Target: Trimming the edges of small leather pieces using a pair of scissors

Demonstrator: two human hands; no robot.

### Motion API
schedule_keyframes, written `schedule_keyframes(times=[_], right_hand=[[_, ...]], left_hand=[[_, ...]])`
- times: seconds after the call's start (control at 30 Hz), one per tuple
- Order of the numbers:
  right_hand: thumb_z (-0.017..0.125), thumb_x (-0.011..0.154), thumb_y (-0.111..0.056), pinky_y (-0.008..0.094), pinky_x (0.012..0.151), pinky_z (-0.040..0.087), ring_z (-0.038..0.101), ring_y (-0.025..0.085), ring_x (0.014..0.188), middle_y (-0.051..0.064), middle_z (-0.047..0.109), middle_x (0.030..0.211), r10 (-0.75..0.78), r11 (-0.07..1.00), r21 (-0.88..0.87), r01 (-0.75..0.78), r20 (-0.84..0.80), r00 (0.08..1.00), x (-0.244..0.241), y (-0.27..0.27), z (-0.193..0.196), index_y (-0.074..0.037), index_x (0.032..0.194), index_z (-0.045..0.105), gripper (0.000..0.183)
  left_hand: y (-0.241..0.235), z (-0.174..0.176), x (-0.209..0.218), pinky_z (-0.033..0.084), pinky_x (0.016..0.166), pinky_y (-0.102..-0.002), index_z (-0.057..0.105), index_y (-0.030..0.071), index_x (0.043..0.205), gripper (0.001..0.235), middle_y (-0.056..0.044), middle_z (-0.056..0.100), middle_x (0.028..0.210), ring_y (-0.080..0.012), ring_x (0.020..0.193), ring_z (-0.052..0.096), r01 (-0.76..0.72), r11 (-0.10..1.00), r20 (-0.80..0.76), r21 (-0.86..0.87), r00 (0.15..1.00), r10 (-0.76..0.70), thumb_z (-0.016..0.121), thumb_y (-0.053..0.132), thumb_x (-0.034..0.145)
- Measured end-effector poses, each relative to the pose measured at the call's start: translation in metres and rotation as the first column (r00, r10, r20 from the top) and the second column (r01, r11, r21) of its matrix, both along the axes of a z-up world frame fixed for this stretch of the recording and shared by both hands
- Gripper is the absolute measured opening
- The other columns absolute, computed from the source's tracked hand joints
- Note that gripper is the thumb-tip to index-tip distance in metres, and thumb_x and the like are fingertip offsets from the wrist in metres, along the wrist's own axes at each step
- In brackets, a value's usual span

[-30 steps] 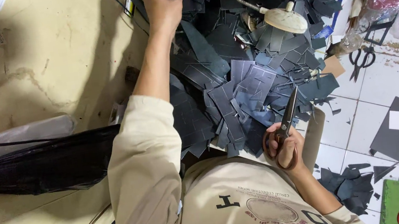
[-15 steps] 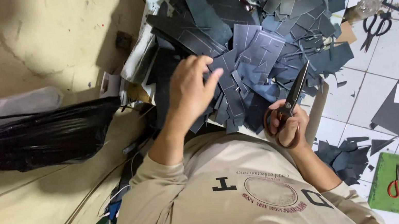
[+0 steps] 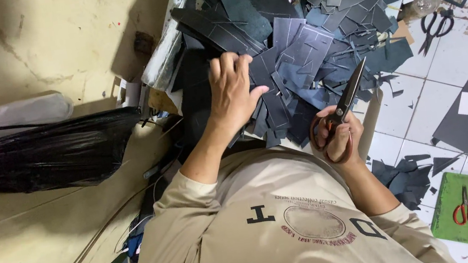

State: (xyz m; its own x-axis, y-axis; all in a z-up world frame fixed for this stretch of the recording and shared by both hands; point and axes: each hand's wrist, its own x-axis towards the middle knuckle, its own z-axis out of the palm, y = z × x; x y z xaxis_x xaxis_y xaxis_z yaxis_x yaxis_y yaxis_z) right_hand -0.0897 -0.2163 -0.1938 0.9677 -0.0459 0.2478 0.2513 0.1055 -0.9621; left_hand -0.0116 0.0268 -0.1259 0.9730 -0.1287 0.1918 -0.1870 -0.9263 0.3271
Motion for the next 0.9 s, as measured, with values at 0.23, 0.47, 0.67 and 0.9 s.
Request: schedule_keyframes(times=[0.23, 0.47, 0.67, 0.9], right_hand=[[0.037, 0.106, -0.057, 0.024, 0.033, 0.04, 0.05, 0.012, 0.033, 0.003, 0.046, 0.051, -0.009, 1.0, -0.011, 0.009, 0.031, 0.999, -0.001, -0.001, -0.004, 0.011, 0.099, 0.062, 0.073], [0.05, 0.107, -0.031, 0.026, 0.032, 0.041, 0.051, 0.013, 0.032, 0.004, 0.047, 0.049, 0.046, 0.997, 0.062, -0.051, 0.075, 0.996, 0.01, 0.005, 0.023, 0.014, 0.101, 0.063, 0.047], [0.061, 0.1, -0.014, 0.03, 0.044, 0.044, 0.053, 0.017, 0.043, 0.011, 0.056, 0.057, 0.091, 0.995, -0.04, -0.087, 0.12, 0.989, 0.025, 0.009, 0.059, 0.011, 0.111, 0.067, 0.028], [0.058, 0.103, -0.022, 0.028, 0.033, 0.036, 0.042, 0.014, 0.035, 0.008, 0.038, 0.05, 0.131, 0.953, 0.297, -0.063, -0.216, 0.968, 0.014, 0.004, 0.048, 0.007, 0.105, 0.063, 0.03]], left_hand=[[0.0, 0.01, 0.011, 0.047, 0.085, -0.051, 0.047, 0.016, 0.11, 0.065, -0.007, 0.058, 0.102, -0.033, 0.103, 0.055, 0.079, 0.995, -0.091, -0.069, 0.992, -0.085, 0.094, 0.025, 0.066], [-0.015, 0.065, -0.008, 0.063, 0.063, -0.034, 0.059, 0.006, 0.116, 0.024, -0.015, 0.069, 0.096, -0.0268, 0.078, 0.076, 0.049, 0.53, -0.087, -0.847, 0.97, -0.228, 0.07, 0.001, 0.095], [-0.021, 0.076, 0.004, 0.068, 0.067, -0.034, 0.062, 0.0, 0.116, 0.019, -0.014, 0.066, 0.097, -0.019, 0.077, 0.074, -0.019, 0.32, -0.099, -0.947, 0.967, -0.236, 0.066, 0.006, 0.098], [-0.023, 0.082, 0.012, 0.068, 0.068, -0.038, 0.053, -0.003, 0.12, 0.024, -0.011, 0.06, 0.095, -0.02, 0.08, 0.073, -0.055, 0.299, -0.09, -0.953, 0.99, -0.106, 0.06, 0.012, 0.102]])
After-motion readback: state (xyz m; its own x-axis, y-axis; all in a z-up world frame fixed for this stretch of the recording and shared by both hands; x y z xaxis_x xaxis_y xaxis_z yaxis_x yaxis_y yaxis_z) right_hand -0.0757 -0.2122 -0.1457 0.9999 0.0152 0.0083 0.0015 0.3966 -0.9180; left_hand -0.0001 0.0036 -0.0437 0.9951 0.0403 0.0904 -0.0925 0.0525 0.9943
